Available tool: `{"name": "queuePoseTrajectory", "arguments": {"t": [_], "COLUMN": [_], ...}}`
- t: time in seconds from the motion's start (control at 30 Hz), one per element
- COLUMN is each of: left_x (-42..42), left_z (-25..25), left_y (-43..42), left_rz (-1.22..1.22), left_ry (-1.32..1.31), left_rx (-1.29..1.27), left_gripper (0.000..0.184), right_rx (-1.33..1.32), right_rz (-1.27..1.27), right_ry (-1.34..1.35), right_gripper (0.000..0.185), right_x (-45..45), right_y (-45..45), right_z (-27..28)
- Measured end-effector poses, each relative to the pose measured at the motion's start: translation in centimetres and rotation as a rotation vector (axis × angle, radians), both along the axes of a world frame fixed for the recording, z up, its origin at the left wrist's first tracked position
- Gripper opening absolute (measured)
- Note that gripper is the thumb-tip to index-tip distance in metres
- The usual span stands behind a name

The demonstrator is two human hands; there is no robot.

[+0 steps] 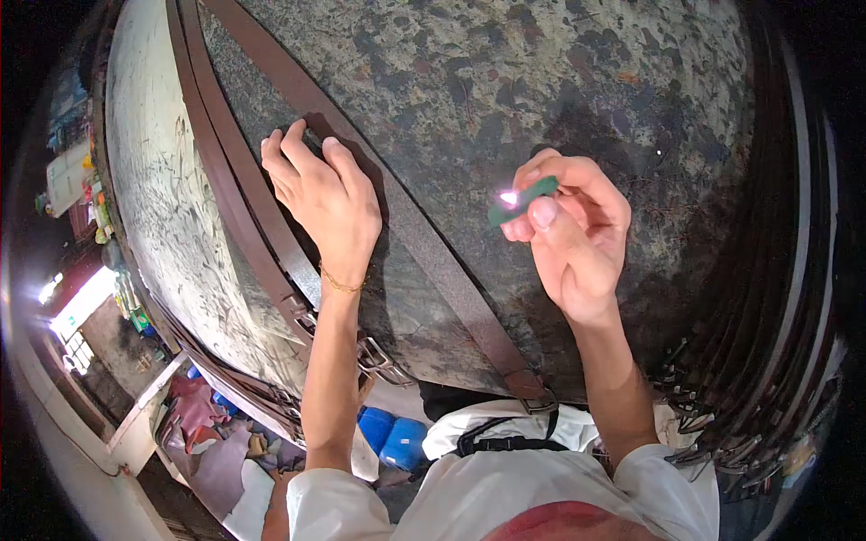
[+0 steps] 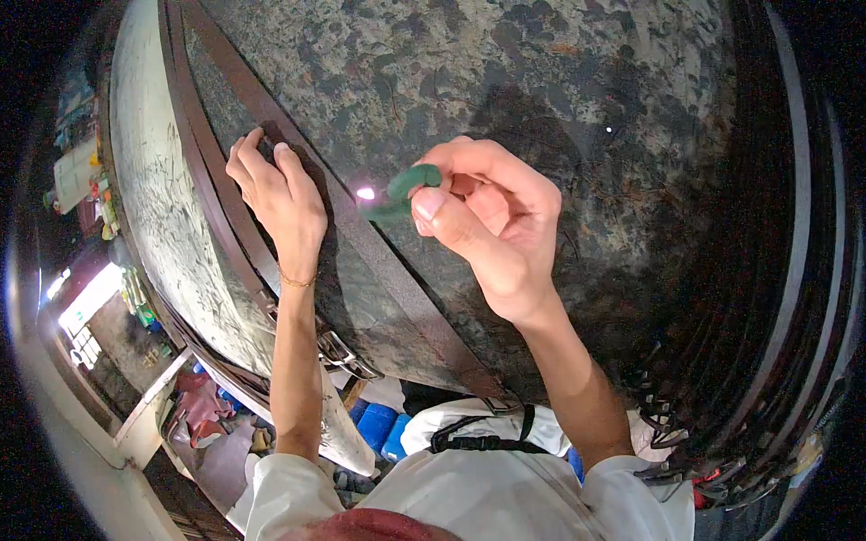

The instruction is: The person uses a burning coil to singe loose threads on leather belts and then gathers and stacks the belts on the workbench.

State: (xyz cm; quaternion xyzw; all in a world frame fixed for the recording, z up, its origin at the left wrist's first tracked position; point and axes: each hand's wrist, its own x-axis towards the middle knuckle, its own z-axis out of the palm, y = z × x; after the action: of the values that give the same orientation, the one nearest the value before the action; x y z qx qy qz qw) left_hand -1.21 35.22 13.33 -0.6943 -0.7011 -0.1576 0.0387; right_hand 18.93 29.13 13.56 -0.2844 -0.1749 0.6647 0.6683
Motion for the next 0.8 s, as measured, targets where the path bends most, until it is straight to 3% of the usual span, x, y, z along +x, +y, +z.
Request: {"name": "queuePoseTrajectory", "arguments": {"t": [0.23, 0.8], "left_x": [-0.41, -0.3], "left_z": [-0.4, -0.49], "left_y": [-0.03, -0.04], "left_rz": [-0.053, -0.013], "left_ry": [0.019, -0.002], "left_rx": [0.065, 0.085], "left_gripper": [0.037, 0.035], "right_rx": [-0.107, -0.016], "right_rz": [-0.02, -0.008], "right_ry": [-0.035, 0.006], "right_gripper": [0.022, 0.02], "right_x": [-0.35, -0.26], "right_y": [0.13, 0.26], "right_z": [0.44, -0.44]}}
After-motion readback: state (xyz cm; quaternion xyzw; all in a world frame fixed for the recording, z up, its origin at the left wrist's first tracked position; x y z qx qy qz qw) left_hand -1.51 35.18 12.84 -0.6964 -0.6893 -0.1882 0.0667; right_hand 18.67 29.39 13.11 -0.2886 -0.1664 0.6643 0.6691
